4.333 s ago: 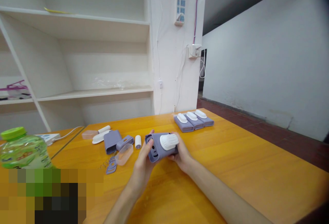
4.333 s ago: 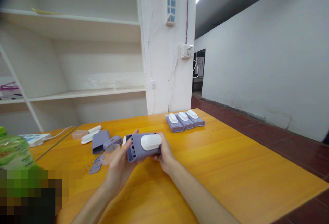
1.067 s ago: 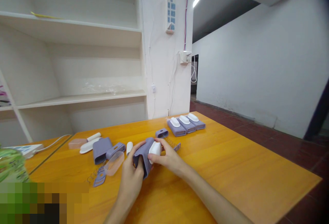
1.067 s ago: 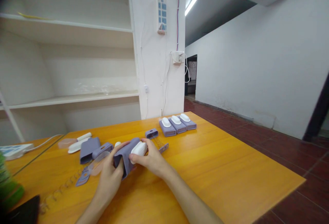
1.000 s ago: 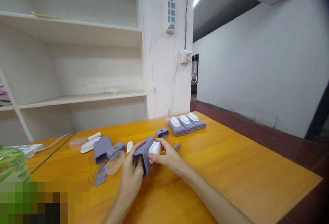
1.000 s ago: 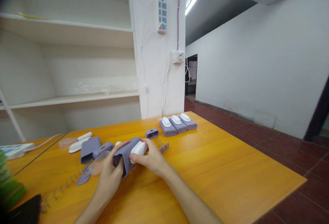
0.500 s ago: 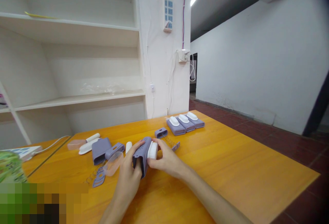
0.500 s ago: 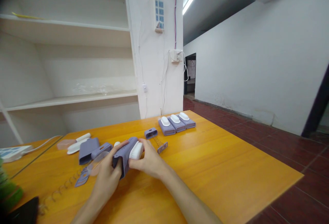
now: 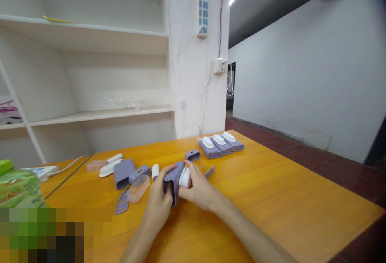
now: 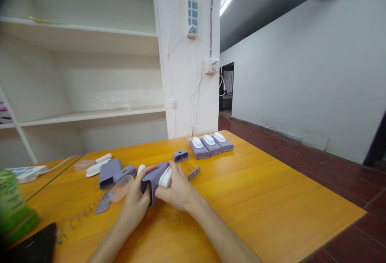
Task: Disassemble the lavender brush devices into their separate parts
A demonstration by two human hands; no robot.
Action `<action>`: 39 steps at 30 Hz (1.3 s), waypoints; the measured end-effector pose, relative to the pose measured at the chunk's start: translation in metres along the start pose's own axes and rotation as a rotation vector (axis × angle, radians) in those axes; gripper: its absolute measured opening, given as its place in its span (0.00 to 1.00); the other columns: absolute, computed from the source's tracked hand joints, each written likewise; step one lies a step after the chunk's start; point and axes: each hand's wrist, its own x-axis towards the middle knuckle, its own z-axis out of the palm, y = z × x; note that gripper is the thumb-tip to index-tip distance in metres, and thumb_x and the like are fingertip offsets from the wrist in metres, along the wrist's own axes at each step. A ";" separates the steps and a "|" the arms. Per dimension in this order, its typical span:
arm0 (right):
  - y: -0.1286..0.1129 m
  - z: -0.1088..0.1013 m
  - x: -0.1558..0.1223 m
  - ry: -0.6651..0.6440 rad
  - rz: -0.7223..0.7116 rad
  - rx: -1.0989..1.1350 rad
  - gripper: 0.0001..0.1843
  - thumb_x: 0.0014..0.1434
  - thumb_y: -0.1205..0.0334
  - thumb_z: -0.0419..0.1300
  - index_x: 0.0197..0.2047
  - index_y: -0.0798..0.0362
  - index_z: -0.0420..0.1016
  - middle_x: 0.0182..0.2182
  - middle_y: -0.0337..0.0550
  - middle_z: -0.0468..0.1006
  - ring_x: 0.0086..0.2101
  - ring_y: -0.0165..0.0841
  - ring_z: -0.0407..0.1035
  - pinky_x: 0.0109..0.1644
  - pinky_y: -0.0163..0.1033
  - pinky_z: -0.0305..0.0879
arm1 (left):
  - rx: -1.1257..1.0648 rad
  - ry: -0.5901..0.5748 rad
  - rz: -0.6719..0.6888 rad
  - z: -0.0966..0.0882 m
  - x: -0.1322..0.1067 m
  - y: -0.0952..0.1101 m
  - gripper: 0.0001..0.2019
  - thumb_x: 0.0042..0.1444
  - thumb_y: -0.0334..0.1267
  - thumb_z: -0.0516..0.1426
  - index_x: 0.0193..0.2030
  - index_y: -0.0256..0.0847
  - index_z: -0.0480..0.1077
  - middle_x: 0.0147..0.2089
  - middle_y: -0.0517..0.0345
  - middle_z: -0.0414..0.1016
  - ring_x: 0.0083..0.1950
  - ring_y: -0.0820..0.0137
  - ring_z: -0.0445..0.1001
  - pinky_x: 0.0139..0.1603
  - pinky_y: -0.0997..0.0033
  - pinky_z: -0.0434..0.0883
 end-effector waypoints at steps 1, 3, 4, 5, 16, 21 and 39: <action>0.000 0.000 0.000 0.005 0.003 -0.002 0.47 0.50 0.57 0.68 0.70 0.53 0.55 0.63 0.54 0.64 0.62 0.46 0.60 0.67 0.51 0.54 | 0.001 -0.004 0.001 -0.001 0.001 0.000 0.24 0.61 0.25 0.48 0.63 0.42 0.64 0.62 0.50 0.71 0.63 0.60 0.68 0.64 0.57 0.64; 0.002 0.002 0.001 0.012 0.007 0.018 0.45 0.50 0.56 0.68 0.68 0.51 0.57 0.61 0.53 0.67 0.60 0.46 0.62 0.65 0.51 0.57 | 0.011 -0.018 0.006 -0.002 0.001 0.000 0.24 0.61 0.25 0.48 0.63 0.42 0.64 0.62 0.50 0.71 0.63 0.60 0.69 0.63 0.57 0.64; 0.004 0.003 0.002 0.013 0.005 0.037 0.45 0.49 0.57 0.69 0.68 0.51 0.58 0.60 0.52 0.68 0.59 0.46 0.63 0.64 0.50 0.58 | 0.020 -0.029 0.009 -0.003 0.001 0.000 0.25 0.60 0.25 0.48 0.64 0.43 0.63 0.62 0.50 0.71 0.63 0.60 0.69 0.62 0.57 0.65; 0.005 0.004 0.003 0.010 0.001 0.062 0.45 0.49 0.58 0.69 0.67 0.50 0.59 0.59 0.51 0.69 0.58 0.46 0.64 0.63 0.50 0.59 | 0.029 -0.042 0.012 -0.003 0.001 0.000 0.25 0.60 0.25 0.48 0.64 0.43 0.63 0.62 0.50 0.71 0.62 0.61 0.69 0.62 0.58 0.65; 0.015 0.017 0.008 0.044 0.037 0.345 0.35 0.47 0.62 0.69 0.60 0.48 0.68 0.49 0.44 0.75 0.47 0.42 0.69 0.54 0.46 0.65 | 0.055 0.041 0.000 -0.009 0.006 -0.010 0.24 0.59 0.24 0.48 0.60 0.43 0.66 0.60 0.51 0.73 0.60 0.62 0.71 0.62 0.58 0.64; 0.016 0.015 0.011 0.072 0.096 0.324 0.28 0.59 0.48 0.63 0.58 0.52 0.67 0.49 0.48 0.73 0.45 0.41 0.69 0.52 0.48 0.66 | 0.023 0.071 -0.006 -0.014 0.004 -0.010 0.21 0.61 0.27 0.49 0.60 0.43 0.65 0.60 0.50 0.72 0.60 0.63 0.70 0.63 0.58 0.63; 0.028 0.015 0.008 0.010 -0.080 0.287 0.44 0.50 0.62 0.69 0.68 0.49 0.57 0.60 0.51 0.68 0.55 0.44 0.68 0.56 0.48 0.67 | 0.142 0.026 0.054 -0.006 0.000 -0.010 0.24 0.59 0.25 0.48 0.61 0.46 0.66 0.63 0.53 0.71 0.65 0.62 0.67 0.66 0.56 0.62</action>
